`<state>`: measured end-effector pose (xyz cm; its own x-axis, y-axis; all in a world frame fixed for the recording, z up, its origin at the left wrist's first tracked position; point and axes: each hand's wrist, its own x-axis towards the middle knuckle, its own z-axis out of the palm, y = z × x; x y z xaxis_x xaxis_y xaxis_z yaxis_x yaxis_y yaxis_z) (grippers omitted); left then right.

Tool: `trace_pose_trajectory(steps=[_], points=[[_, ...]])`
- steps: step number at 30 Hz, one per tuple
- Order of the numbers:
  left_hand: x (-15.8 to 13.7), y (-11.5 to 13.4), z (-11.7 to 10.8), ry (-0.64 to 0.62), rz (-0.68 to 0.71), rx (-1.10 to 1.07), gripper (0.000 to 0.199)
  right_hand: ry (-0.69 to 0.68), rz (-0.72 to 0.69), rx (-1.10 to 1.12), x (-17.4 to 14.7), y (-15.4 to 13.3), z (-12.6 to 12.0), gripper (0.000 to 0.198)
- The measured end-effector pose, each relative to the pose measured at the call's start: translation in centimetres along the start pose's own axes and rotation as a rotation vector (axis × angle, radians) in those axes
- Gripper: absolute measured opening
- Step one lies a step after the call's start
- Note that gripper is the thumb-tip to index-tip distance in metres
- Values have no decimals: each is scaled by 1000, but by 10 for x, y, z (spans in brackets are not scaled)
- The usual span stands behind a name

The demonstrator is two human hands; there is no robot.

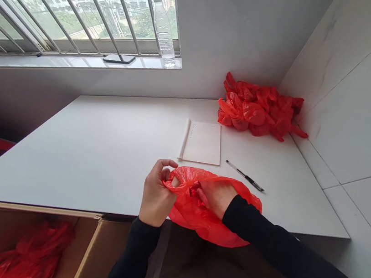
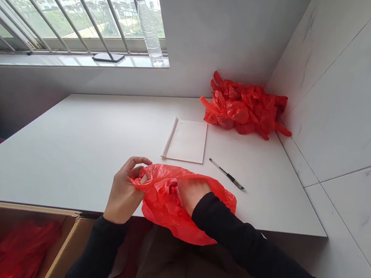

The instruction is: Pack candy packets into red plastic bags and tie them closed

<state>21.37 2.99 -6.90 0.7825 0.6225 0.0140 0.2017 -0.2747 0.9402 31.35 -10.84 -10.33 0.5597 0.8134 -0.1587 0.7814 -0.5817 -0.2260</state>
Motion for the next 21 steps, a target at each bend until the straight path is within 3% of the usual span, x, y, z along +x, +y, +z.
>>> trace_pose_trajectory(steps=[4, 9, 16, 21], points=[[-3, 1, -5, -12, -57, -31, 23, 14, 7, 58, -10, 1, -6, 37], [-7, 11, -8, -17, -49, -66, 27, -45, -130, 187, -20, -2, -21, 29], [-20, 26, -29, -156, -81, -116, 39, -60, -29, 72, -5, 4, -13, 17], [-32, 37, -43, -198, -139, -138, 24, -27, 13, 21, -7, 6, -11, 24]])
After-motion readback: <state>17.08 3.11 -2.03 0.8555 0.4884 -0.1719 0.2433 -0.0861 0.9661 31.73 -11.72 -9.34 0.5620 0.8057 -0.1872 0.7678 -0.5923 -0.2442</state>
